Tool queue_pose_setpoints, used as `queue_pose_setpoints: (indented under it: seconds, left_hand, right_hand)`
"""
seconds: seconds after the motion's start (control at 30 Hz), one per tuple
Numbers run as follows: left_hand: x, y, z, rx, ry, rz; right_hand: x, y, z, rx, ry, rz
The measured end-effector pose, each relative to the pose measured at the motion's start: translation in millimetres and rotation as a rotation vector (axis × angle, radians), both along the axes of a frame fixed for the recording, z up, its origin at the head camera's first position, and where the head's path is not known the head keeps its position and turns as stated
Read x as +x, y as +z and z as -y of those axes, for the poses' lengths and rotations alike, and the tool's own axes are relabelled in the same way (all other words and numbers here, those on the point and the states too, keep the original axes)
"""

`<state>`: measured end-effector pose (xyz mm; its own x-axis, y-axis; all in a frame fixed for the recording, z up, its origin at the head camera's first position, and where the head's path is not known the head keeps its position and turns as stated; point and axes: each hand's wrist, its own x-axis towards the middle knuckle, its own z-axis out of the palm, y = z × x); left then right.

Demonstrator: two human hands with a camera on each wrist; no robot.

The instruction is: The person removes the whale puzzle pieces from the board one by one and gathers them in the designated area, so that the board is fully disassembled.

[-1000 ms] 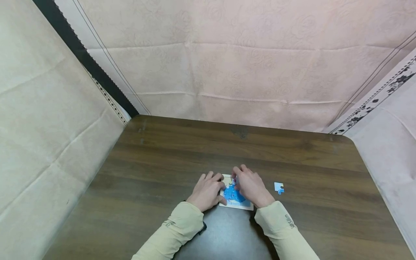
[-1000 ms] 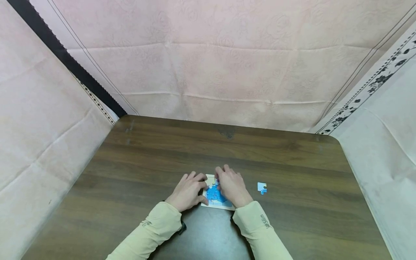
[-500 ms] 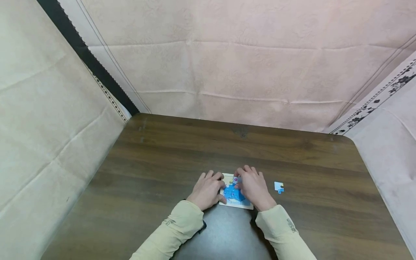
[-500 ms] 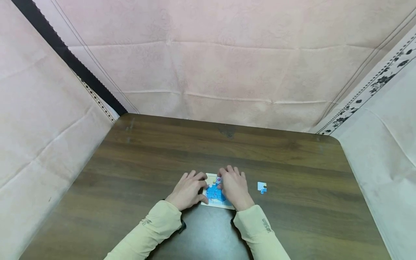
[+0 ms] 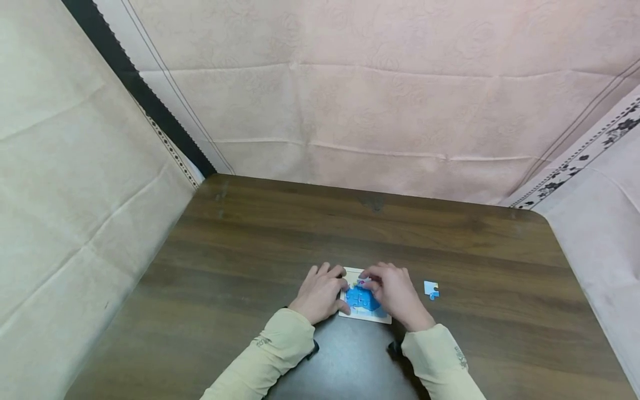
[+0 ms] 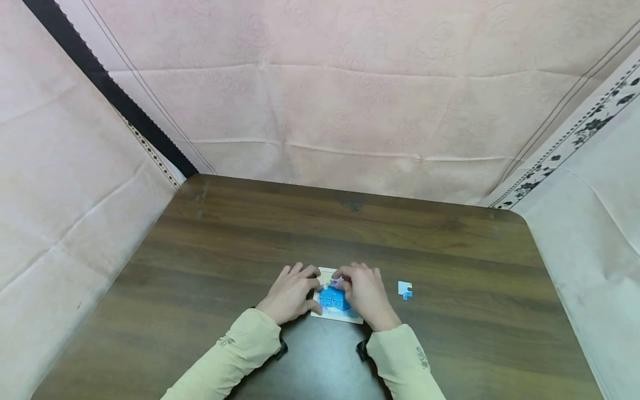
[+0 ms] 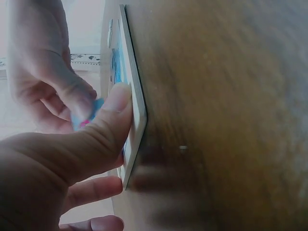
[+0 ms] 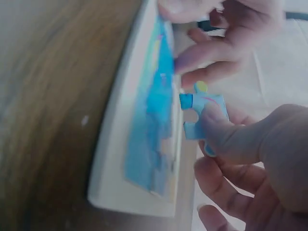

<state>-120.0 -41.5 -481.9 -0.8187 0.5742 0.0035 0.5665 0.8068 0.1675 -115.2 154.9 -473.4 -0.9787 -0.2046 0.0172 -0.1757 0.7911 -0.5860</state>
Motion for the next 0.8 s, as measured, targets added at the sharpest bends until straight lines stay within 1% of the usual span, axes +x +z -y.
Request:
queue_pose_setpoints:
  seconds: [0.07,0.17,0.27,0.3,0.4,0.47,0.53,0.63,0.73,0.8]
  left_hand:
    - [0.1,-0.1,-0.3,-0.001,0.002,0.005]
    - [0.2,-0.8,-0.1,0.003,0.004,0.004]
    - [0.5,-1.8,0.9,0.016,0.005,-0.002]
    - [0.4,-2.4,1.3,0.021,0.004,-0.006]
    - [0.6,-3.1,1.7,0.031,0.002,-0.013]
    - [0.3,-3.6,2.0,0.034,0.001,-0.017]
    - [0.5,-3.7,1.9,0.032,0.001,-0.020]
    - [0.7,-3.9,1.7,0.024,0.003,-0.020]
    - [0.8,-3.9,1.2,0.018,0.006,-0.015]
    - [0.9,-3.9,0.8,0.015,0.008,-0.011]
  right_hand:
    - [2.9,2.0,-5,-0.061,-0.031,0.034]
    - [6.5,7.1,-15,-0.128,-0.099,0.085]
    - [9.9,15.3,-29,-0.153,-0.170,0.118]
    - [10.9,18.6,-35,-0.155,-0.188,0.116]
    - [15.6,28.9,-57,-0.143,-0.227,0.071]
    - [19.0,34.6,-73,-0.134,-0.241,0.022]
    - [22.5,38.7,-89,-0.117,-0.256,-0.033]
    - [27.8,42.7,-110,-0.086,-0.280,-0.091]
    - [31.9,43.5,-128,-0.051,-0.306,-0.097]
    - [33.7,43.0,-138,-0.039,-0.325,-0.080]
